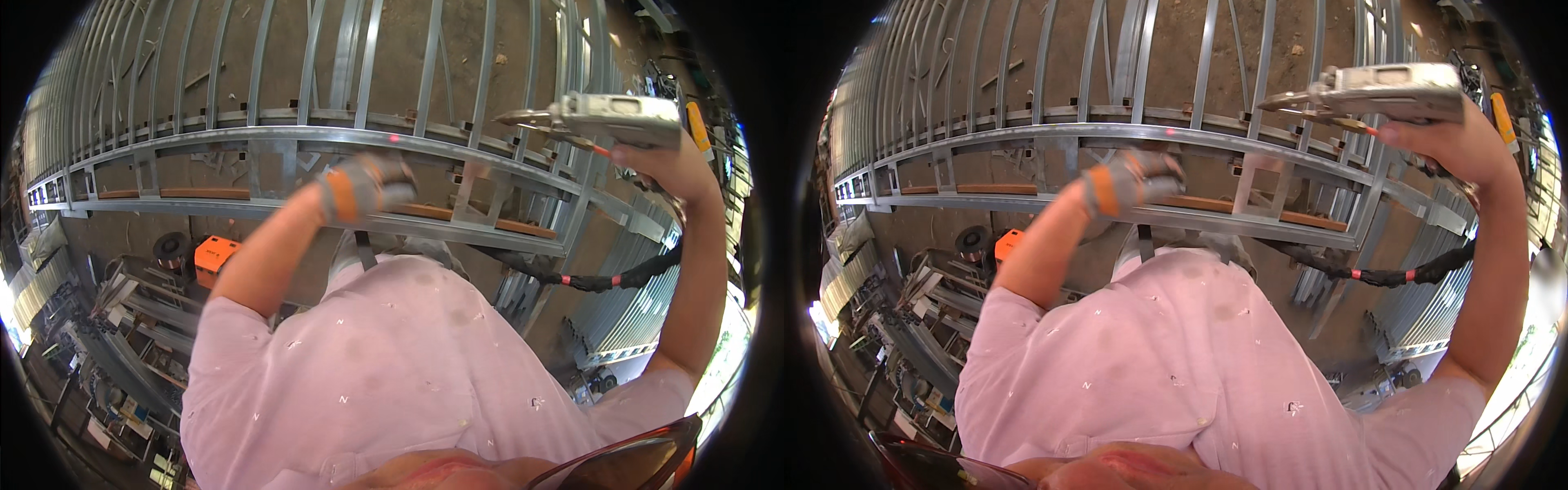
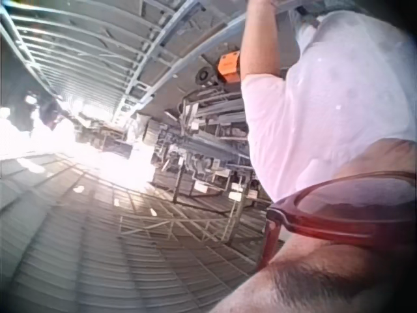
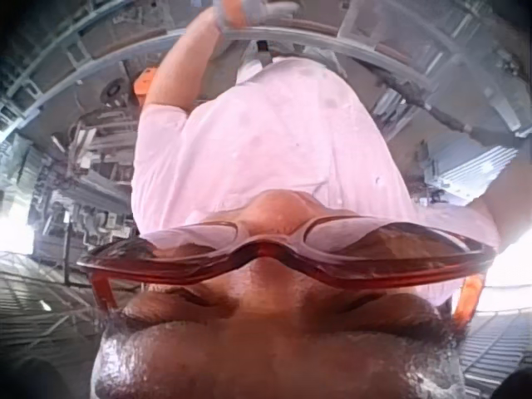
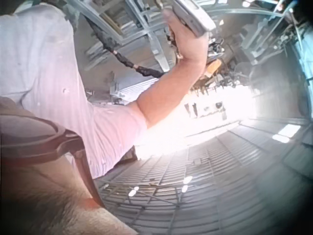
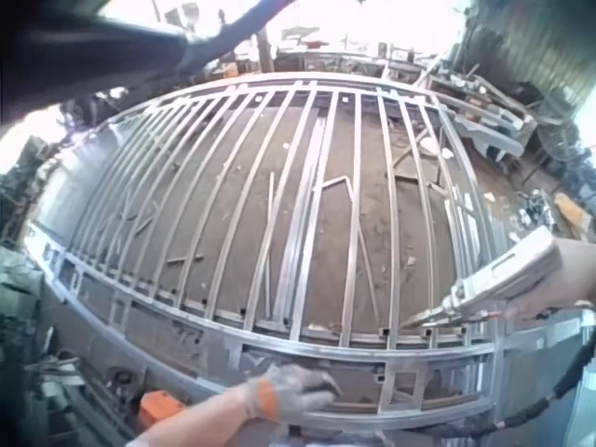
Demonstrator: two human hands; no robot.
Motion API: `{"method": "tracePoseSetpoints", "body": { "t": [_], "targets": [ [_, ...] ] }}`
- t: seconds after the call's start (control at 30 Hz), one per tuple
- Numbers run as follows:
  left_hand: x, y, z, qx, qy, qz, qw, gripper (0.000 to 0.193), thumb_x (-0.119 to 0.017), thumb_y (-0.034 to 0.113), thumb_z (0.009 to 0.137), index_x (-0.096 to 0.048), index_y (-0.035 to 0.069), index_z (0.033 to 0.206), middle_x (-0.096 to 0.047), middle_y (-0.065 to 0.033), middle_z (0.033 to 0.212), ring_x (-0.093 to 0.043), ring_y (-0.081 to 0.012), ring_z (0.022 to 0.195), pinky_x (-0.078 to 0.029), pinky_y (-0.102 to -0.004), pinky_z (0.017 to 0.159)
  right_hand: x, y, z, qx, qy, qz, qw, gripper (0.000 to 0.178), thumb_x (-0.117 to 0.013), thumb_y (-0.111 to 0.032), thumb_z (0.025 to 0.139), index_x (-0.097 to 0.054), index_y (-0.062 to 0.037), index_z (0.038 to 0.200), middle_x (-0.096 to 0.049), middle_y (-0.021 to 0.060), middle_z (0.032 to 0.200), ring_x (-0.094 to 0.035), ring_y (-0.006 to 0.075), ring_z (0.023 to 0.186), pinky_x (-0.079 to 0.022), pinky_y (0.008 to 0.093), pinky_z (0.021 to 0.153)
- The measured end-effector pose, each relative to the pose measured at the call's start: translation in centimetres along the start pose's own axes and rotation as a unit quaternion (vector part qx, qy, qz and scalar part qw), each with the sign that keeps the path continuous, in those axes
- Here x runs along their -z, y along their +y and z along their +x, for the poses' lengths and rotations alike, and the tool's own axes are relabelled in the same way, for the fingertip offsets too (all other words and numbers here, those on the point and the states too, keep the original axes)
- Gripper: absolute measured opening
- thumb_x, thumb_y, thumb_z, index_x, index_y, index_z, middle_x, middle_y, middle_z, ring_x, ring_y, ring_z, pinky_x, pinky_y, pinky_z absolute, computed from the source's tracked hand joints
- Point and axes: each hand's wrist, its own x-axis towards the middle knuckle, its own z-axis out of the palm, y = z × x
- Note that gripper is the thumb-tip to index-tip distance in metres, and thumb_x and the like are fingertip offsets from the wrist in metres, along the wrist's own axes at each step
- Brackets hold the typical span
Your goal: The person welds joints on a large curved metal frame using a handheld welding torch. They repeatedly position the torch at intersections, create welds with visible sparks, and reposition the tool along the frame. The person wears gloves and protective eyewear while working in a workshop environment.
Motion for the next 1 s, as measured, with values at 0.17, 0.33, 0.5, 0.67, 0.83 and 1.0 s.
{"method": "tracePoseSetpoints", "body": {
  "t": [0.17, 0.33, 0.5, 0.67, 0.83, 1.0],
  "targets": [
    [13.7, -5.4, 3.6, -0.056, 0.246, 0.324, 0.912, 0.032, -0.075, 0.029, 0.107, -0.073, 0.013, 0.135, -0.079, -0.0060, 0.125, -0.076, -0.0234, 0.114, -0.062, -0.0414, 0.101, -5.3, -3.0, 8.3, 0.084, -0.085, -0.010, 0.993, 0.057, -0.100, -0.033, 0.085, -0.079, -0.0074, 0.131, -0.083, 0.0020, 0.109, -0.068, 0.0093, 0.078, -0.054, 0.0296, 0.062],
    [20.8, -9.7, 12.8, -0.225, 0.200, 0.549, 0.780, 0.043, -0.073, 0.034, 0.102, -0.070, 0.019, 0.142, -0.066, -0.0084, 0.152, -0.063, -0.0330, 0.139, -0.049, -0.0464, 0.117, -9.8, -6.0, 14.2, 0.072, -0.147, 0.000, 0.987, 0.055, -0.099, -0.037, 0.085, -0.082, -0.0104, 0.130, -0.084, 0.0019, 0.108, -0.070, 0.0101, 0.080, -0.056, 0.0301, 0.065],
    [23.8, -10.9, 16.5, -0.290, 0.115, 0.520, 0.795, 0.051, -0.074, 0.041, 0.099, -0.070, 0.021, 0.145, -0.059, -0.0098, 0.163, -0.049, -0.0396, 0.157, -0.034, -0.0560, 0.133, -12.8, -7.9, 18.5, 0.074, -0.188, -0.033, 0.979, 0.055, -0.096, -0.049, 0.087, -0.085, -0.0150, 0.128, -0.083, 0.0024, 0.099, -0.070, 0.0108, 0.079, -0.056, 0.0287, 0.063],
    [24.6, -11.5, 16.5, -0.341, 0.109, 0.498, 0.790, 0.049, -0.074, 0.041, 0.099, -0.071, 0.020, 0.143, -0.064, -0.0095, 0.155, -0.051, -0.0399, 0.154, -0.037, -0.0564, 0.131, -15.4, -7.3, 21.6, 0.084, -0.216, -0.023, 0.972, 0.062, -0.094, -0.060, 0.085, -0.085, -0.0186, 0.130, -0.083, 0.0028, 0.097, -0.072, 0.0125, 0.076, -0.057, 0.0300, 0.062],
    [24.7, -11.1, 16.1, -0.365, 0.135, 0.458, 0.799, 0.039, -0.076, 0.032, 0.098, -0.073, 0.021, 0.136, -0.068, -0.0059, 0.149, -0.057, -0.0381, 0.149, -0.042, -0.0560, 0.128, -16.7, -8.5, 22.3, 0.048, -0.240, 0.012, 0.969, 0.059, -0.093, -0.059, 0.087, -0.085, -0.0193, 0.130, -0.083, 0.0030, 0.095, -0.069, 0.0112, 0.072, -0.057, 0.0294, 0.060],
    [24.7, -10.9, 15.9, -0.357, 0.135, 0.448, 0.809, 0.039, -0.078, 0.029, 0.096, -0.073, 0.021, 0.134, -0.068, -0.0058, 0.148, -0.058, -0.0383, 0.148, -0.043, -0.0560, 0.126, -16.7, -9.4, 23.4, 0.027, -0.291, -0.015, 0.956, 0.053, -0.094, -0.053, 0.088, -0.085, -0.0191, 0.128, -0.081, 0.0017, 0.091, -0.067, 0.0096, 0.069, -0.054, 0.0286, 0.058]
  ]
}}
